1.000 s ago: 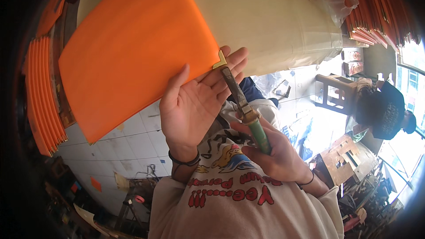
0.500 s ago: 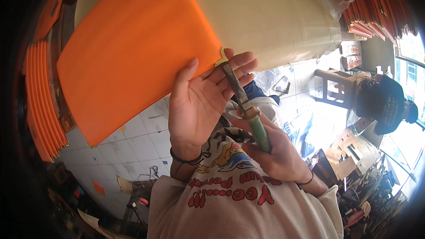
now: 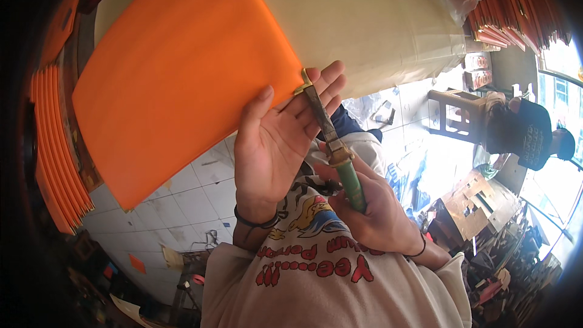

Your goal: The person attaches metal corner protectors to orange folders using pliers to crimp the metal onto the edges and corners of the plastic covers.

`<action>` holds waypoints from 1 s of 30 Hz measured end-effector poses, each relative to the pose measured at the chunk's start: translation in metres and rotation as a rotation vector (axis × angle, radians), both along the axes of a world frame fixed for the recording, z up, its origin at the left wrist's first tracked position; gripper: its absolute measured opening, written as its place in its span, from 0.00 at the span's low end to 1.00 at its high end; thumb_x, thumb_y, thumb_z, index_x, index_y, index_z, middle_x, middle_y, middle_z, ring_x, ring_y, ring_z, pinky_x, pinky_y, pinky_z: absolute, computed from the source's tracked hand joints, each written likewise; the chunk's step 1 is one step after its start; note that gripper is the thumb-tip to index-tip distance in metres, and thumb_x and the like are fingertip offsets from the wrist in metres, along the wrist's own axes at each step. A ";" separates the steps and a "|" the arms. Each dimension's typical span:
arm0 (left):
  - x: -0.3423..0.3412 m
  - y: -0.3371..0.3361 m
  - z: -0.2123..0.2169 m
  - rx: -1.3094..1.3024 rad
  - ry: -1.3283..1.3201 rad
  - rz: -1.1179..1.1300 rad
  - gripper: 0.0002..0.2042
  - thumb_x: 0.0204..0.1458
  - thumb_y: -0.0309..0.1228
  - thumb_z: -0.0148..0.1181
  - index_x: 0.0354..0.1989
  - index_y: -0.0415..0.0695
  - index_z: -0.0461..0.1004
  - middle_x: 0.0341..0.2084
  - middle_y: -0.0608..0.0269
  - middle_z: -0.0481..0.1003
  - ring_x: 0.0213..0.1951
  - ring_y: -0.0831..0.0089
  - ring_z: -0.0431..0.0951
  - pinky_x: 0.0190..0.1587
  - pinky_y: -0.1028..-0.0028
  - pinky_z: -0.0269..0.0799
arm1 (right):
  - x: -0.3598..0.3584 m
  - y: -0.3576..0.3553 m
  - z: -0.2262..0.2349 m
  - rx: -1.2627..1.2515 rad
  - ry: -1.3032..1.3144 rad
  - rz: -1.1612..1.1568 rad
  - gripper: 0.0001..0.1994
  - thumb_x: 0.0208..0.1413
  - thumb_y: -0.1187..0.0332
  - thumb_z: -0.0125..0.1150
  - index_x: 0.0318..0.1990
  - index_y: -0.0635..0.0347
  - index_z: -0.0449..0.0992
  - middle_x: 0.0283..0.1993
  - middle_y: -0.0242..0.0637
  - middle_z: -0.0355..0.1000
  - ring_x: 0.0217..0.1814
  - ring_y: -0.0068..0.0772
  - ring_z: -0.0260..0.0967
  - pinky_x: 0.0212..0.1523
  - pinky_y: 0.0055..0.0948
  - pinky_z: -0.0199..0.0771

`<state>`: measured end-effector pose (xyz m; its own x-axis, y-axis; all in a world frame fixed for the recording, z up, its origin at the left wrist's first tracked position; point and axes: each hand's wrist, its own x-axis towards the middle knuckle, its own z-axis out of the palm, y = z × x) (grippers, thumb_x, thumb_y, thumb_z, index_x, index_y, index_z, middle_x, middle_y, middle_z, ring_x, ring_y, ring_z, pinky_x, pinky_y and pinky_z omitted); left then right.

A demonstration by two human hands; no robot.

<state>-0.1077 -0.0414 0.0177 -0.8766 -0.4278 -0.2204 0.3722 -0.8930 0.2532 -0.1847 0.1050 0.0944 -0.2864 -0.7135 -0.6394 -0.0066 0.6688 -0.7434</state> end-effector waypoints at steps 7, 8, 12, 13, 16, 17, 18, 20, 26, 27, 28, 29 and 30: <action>-0.001 0.001 -0.004 -0.032 0.012 0.008 0.29 0.66 0.46 0.37 0.61 0.30 0.61 0.66 0.33 0.54 0.70 0.49 0.54 0.71 0.60 0.51 | 0.006 0.005 -0.008 -0.113 -0.109 -0.138 0.22 0.53 0.81 0.54 0.58 0.71 0.70 0.68 0.53 0.58 0.67 0.51 0.63 0.63 0.38 0.64; -0.001 0.001 -0.004 -0.031 0.010 0.008 0.29 0.66 0.46 0.37 0.61 0.30 0.61 0.66 0.33 0.54 0.70 0.49 0.54 0.71 0.60 0.51 | 0.004 0.005 -0.008 -0.112 -0.111 -0.139 0.22 0.53 0.81 0.54 0.58 0.71 0.70 0.68 0.53 0.58 0.67 0.51 0.63 0.63 0.38 0.64; -0.002 0.002 -0.006 -0.034 0.026 0.013 0.28 0.66 0.46 0.37 0.61 0.31 0.61 0.67 0.33 0.53 0.70 0.49 0.54 0.71 0.59 0.51 | -0.003 0.004 -0.002 -0.051 0.042 0.046 0.26 0.51 0.81 0.56 0.61 0.67 0.69 0.73 0.55 0.51 0.75 0.52 0.49 0.69 0.39 0.54; -0.001 0.001 -0.007 -0.036 0.029 0.015 0.28 0.66 0.45 0.37 0.61 0.31 0.61 0.67 0.34 0.53 0.70 0.49 0.54 0.71 0.59 0.51 | -0.003 0.004 -0.002 -0.005 0.027 0.035 0.26 0.51 0.81 0.57 0.61 0.67 0.69 0.73 0.55 0.49 0.76 0.52 0.47 0.69 0.39 0.53; 0.000 0.001 -0.007 -0.038 0.027 0.001 0.28 0.66 0.45 0.37 0.61 0.31 0.61 0.67 0.34 0.52 0.70 0.49 0.54 0.71 0.59 0.51 | -0.004 0.005 -0.001 0.043 -0.024 0.006 0.28 0.50 0.82 0.56 0.62 0.66 0.69 0.76 0.55 0.43 0.78 0.51 0.40 0.71 0.38 0.50; 0.000 0.001 -0.007 -0.039 0.024 0.000 0.28 0.66 0.45 0.37 0.61 0.31 0.61 0.67 0.34 0.52 0.70 0.49 0.54 0.71 0.59 0.51 | -0.006 0.006 -0.001 0.044 -0.037 0.000 0.28 0.49 0.82 0.56 0.62 0.66 0.69 0.76 0.55 0.42 0.79 0.50 0.39 0.71 0.38 0.49; 0.000 0.001 -0.008 -0.063 0.019 -0.001 0.28 0.66 0.45 0.37 0.61 0.31 0.62 0.67 0.34 0.53 0.70 0.49 0.54 0.71 0.59 0.51 | -0.006 0.007 -0.002 0.040 -0.082 -0.030 0.29 0.47 0.83 0.54 0.61 0.66 0.69 0.75 0.53 0.46 0.77 0.48 0.43 0.70 0.37 0.50; 0.000 0.002 -0.010 -0.090 0.008 -0.005 0.28 0.66 0.45 0.37 0.61 0.31 0.62 0.67 0.34 0.53 0.70 0.49 0.54 0.71 0.59 0.51 | -0.007 0.006 0.000 0.034 -0.133 -0.062 0.30 0.46 0.85 0.53 0.61 0.66 0.69 0.74 0.52 0.51 0.76 0.46 0.48 0.70 0.37 0.51; -0.002 0.003 -0.012 -0.169 -0.017 0.032 0.28 0.66 0.46 0.36 0.61 0.31 0.62 0.65 0.35 0.58 0.68 0.49 0.59 0.70 0.58 0.54 | -0.004 0.005 0.001 0.014 -0.176 -0.104 0.32 0.42 0.85 0.50 0.61 0.65 0.68 0.60 0.43 0.67 0.65 0.36 0.62 0.65 0.33 0.57; -0.002 0.003 -0.012 -0.187 -0.020 0.036 0.28 0.66 0.46 0.36 0.62 0.31 0.62 0.64 0.35 0.58 0.67 0.49 0.60 0.69 0.58 0.55 | -0.003 0.005 0.000 0.012 -0.145 -0.091 0.32 0.42 0.85 0.50 0.62 0.65 0.68 0.61 0.44 0.66 0.65 0.36 0.62 0.65 0.33 0.57; -0.002 0.003 -0.012 -0.205 -0.023 0.040 0.29 0.66 0.46 0.35 0.62 0.31 0.62 0.64 0.35 0.59 0.67 0.49 0.61 0.69 0.58 0.55 | -0.002 0.005 0.000 0.010 -0.130 -0.083 0.32 0.43 0.85 0.50 0.62 0.65 0.68 0.61 0.44 0.66 0.65 0.36 0.62 0.65 0.33 0.57; -0.003 0.003 -0.013 -0.206 -0.024 0.044 0.29 0.66 0.46 0.35 0.62 0.31 0.62 0.64 0.35 0.59 0.67 0.49 0.61 0.69 0.58 0.55 | -0.002 0.005 0.000 0.009 -0.115 -0.073 0.32 0.43 0.85 0.50 0.62 0.65 0.68 0.62 0.44 0.65 0.65 0.36 0.62 0.65 0.33 0.57; -0.003 0.004 -0.013 -0.208 -0.021 0.044 0.29 0.66 0.46 0.35 0.62 0.31 0.62 0.64 0.36 0.59 0.67 0.49 0.61 0.69 0.58 0.55 | -0.001 0.005 0.000 0.040 -0.121 -0.085 0.31 0.43 0.84 0.51 0.62 0.65 0.68 0.65 0.46 0.63 0.68 0.38 0.59 0.67 0.34 0.55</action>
